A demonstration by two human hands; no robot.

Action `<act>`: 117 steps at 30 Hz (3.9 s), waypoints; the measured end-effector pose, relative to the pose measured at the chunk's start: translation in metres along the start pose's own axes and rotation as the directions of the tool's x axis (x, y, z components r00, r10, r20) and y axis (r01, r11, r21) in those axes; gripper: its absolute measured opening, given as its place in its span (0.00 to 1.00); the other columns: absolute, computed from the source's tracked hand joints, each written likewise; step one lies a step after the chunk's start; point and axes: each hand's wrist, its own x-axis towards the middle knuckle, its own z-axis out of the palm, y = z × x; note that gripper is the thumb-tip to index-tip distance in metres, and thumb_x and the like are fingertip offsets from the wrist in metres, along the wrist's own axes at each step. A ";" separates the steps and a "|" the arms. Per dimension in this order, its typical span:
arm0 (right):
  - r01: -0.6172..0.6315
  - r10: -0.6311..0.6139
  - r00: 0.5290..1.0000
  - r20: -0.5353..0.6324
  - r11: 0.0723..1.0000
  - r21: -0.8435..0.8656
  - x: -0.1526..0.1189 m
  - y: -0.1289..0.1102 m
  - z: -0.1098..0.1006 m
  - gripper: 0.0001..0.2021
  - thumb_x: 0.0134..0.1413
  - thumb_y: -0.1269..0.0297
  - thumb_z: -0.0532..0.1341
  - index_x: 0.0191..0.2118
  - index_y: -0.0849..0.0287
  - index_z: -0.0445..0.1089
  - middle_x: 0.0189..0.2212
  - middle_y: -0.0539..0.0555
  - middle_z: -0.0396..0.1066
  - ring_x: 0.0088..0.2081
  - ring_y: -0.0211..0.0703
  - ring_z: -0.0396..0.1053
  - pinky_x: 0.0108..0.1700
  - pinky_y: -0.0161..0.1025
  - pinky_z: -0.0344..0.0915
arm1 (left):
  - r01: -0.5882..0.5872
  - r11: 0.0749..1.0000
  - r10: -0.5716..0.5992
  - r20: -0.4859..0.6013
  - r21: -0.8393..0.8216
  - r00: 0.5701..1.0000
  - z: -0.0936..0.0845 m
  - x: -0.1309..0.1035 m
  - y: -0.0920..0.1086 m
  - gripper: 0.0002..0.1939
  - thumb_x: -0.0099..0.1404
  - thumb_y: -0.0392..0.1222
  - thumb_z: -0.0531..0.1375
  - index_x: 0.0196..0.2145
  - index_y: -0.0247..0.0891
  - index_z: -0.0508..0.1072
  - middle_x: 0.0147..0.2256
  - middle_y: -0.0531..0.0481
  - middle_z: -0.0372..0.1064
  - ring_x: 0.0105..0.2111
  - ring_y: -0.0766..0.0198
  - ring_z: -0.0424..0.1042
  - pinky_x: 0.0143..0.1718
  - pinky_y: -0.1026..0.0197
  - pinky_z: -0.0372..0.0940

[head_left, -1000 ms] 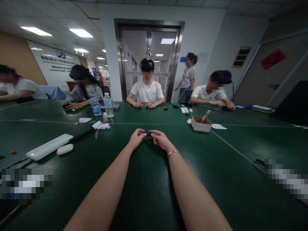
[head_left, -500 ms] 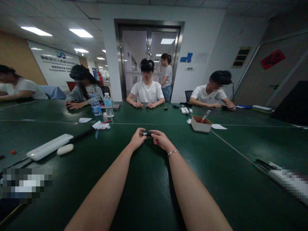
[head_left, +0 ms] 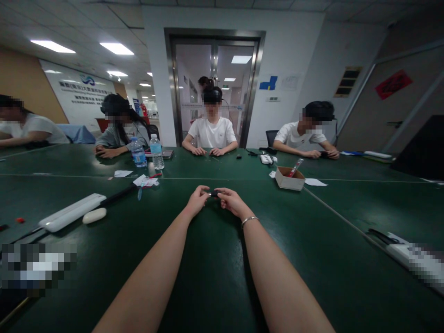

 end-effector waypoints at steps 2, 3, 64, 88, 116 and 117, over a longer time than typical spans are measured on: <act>0.000 0.000 1.000 0.001 1.000 0.006 0.000 0.000 0.000 0.11 0.52 0.75 0.59 0.43 0.63 0.68 0.26 0.51 0.68 0.16 0.28 0.59 0.16 0.25 0.58 | 0.020 1.000 -0.020 0.017 -0.004 1.000 0.000 0.000 0.000 0.11 0.59 0.40 0.54 0.41 0.36 0.65 0.25 0.54 0.62 0.20 0.71 0.61 0.19 0.70 0.55; -0.001 0.001 1.000 0.004 1.000 0.006 0.000 0.000 0.000 0.11 0.52 0.75 0.59 0.43 0.63 0.68 0.26 0.51 0.68 0.16 0.28 0.59 0.16 0.25 0.58 | 0.026 1.000 -0.026 0.030 -0.005 0.999 0.001 0.000 0.000 0.11 0.61 0.41 0.52 0.41 0.36 0.65 0.23 0.54 0.62 0.19 0.71 0.60 0.18 0.70 0.54; -0.079 0.079 0.997 0.021 0.997 -0.019 -0.007 -0.010 0.006 0.09 0.56 0.64 0.60 0.34 0.67 0.67 0.21 0.55 0.70 0.15 0.31 0.62 0.16 0.27 0.63 | -0.141 0.987 0.142 0.002 -0.081 0.990 -0.005 -0.002 0.003 0.15 0.50 0.37 0.57 0.38 0.35 0.69 0.22 0.56 0.60 0.22 0.70 0.60 0.25 0.67 0.57; -0.018 0.037 0.982 0.187 0.994 -0.104 -0.011 -0.015 0.008 0.29 0.44 0.72 0.66 0.52 0.51 0.57 0.39 0.51 0.68 0.22 0.31 0.68 0.22 0.29 0.69 | -0.096 0.993 0.092 -0.063 -0.061 0.994 -0.005 -0.002 0.005 0.10 0.52 0.37 0.53 0.32 0.37 0.71 0.25 0.53 0.63 0.24 0.68 0.61 0.25 0.67 0.57; -0.163 0.185 0.977 0.104 0.968 -0.192 -0.005 -0.014 0.012 0.18 0.61 0.53 0.50 0.50 0.60 0.55 0.28 0.54 0.68 0.17 0.33 0.64 0.17 0.30 0.65 | -0.109 0.991 0.104 -0.071 -0.072 0.992 -0.007 0.001 0.001 0.11 0.52 0.38 0.54 0.33 0.36 0.71 0.24 0.54 0.62 0.23 0.69 0.60 0.24 0.67 0.56; -0.149 0.175 0.979 0.109 0.965 -0.214 -0.005 -0.013 0.013 0.16 0.61 0.55 0.51 0.49 0.60 0.57 0.27 0.53 0.68 0.15 0.32 0.62 0.15 0.29 0.63 | -0.105 0.991 0.099 -0.072 -0.078 0.992 -0.006 0.001 0.001 0.11 0.52 0.39 0.54 0.33 0.36 0.71 0.24 0.54 0.62 0.22 0.69 0.60 0.24 0.67 0.56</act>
